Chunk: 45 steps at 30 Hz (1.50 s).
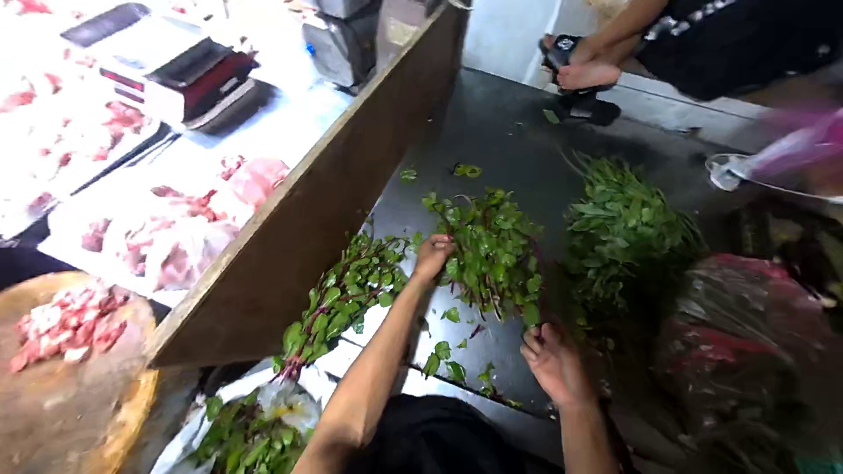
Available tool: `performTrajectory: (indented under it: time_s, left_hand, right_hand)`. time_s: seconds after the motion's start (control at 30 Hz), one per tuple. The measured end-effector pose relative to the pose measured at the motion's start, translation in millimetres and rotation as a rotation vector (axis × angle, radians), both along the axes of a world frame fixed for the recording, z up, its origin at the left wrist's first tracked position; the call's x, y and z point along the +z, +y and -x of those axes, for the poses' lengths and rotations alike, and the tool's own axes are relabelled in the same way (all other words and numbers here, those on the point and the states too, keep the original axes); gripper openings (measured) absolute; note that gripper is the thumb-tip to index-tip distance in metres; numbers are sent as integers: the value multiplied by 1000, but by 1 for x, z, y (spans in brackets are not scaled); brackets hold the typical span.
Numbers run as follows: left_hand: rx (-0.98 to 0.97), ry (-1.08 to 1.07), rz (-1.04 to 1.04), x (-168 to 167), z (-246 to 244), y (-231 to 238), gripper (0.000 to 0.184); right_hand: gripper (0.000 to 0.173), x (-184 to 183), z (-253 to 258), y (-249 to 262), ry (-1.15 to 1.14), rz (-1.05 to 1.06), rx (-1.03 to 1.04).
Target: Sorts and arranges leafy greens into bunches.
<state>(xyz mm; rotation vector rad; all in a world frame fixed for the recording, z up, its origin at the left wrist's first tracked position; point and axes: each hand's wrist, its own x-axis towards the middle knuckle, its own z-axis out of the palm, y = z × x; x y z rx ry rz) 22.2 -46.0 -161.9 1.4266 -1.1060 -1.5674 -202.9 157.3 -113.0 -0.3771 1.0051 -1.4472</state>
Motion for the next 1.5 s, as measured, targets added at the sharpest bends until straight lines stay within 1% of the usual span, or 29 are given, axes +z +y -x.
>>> performTrajectory:
  time_s: [0.1, 0.17, 0.27, 0.33, 0.4, 0.47, 0.53, 0.6, 0.67, 0.77, 0.83, 0.93, 1.0, 1.03, 1.1, 1.17, 1.23, 1.3, 1.37, 1.4, 1.43, 1.5]
  left_hand:
    - [7, 200, 49, 15, -24, 8, 30]
    - [-1, 328, 12, 26, -38, 24, 30]
    - [-63, 419, -48, 28, -49, 53, 33]
    - [-84, 499, -73, 29, -47, 62, 32]
    - [-110, 602, -123, 24, -48, 75, 32]
    - [-139, 682, -171, 12, -42, 82, 30]
    - [-144, 713, -252, -2, -28, 85, 27]
    - [-112, 698, -351, -12, -15, 86, 27]
    - [-100, 677, -396, -18, -8, 88, 30]
    - [-126, 666, -416, -17, -11, 92, 36]
    - [-156, 683, -419, -19, -18, 95, 34]
    - [-128, 662, -449, -18, -27, 100, 33]
    - [-76, 607, -483, -17, -34, 106, 38]
    - [-73, 598, -470, -21, -39, 109, 36]
    - [-47, 596, -452, -27, -50, 114, 32]
    - [-10, 553, -481, -29, -57, 117, 29]
    - [17, 500, -532, -30, -61, 117, 28]
    - [51, 417, -581, -29, -65, 118, 30]
    - [57, 359, -597, -27, -63, 116, 37]
    - [46, 347, -600, -25, -62, 113, 41]
    - [39, 351, -605, -23, -60, 109, 41]
    - [50, 373, -632, -19, -58, 100, 30]
  right_hand:
    - [13, 0, 2, -3, 3, 39, 15]
    - [13, -1, 3, -6, -31, 73, 28]
    - [14, 1, -1, -5, -63, 97, 30]
    - [17, 8, -4, -14, -44, 119, 19]
    - [18, 12, -14, -15, -7, 147, 18]
    - [18, 11, -19, -19, 6, 142, 3]
    - [18, 12, -20, -24, -4, 109, 0]
    - [18, 17, -22, -29, -2, 113, -15]
    - [20, 28, -27, -33, 91, 159, -36]
    - [25, 43, -42, -41, 431, 172, -16]
    - [27, 35, -58, -43, 694, 130, 103]
    - [32, 7, -84, -42, 1023, -66, 456]
    - [33, -9, -98, -36, 1097, -111, 663]
    - [34, -14, -101, -34, 1100, -105, 741]
    - [34, -16, -101, -34, 1067, -88, 821]
    - [34, -13, -90, -40, 1034, -100, 750]
    - [31, -5, -70, -54, 1069, -147, 609]
    - [25, -12, -53, -66, 1194, -189, 425]
    - [21, -27, -40, -77, 1316, -177, 253]
    - [20, -33, -36, -81, 1348, -179, 206]
    - [21, -35, -32, -85, 1361, -206, 200]
    - [24, -34, -28, -88, 1374, -288, 262]
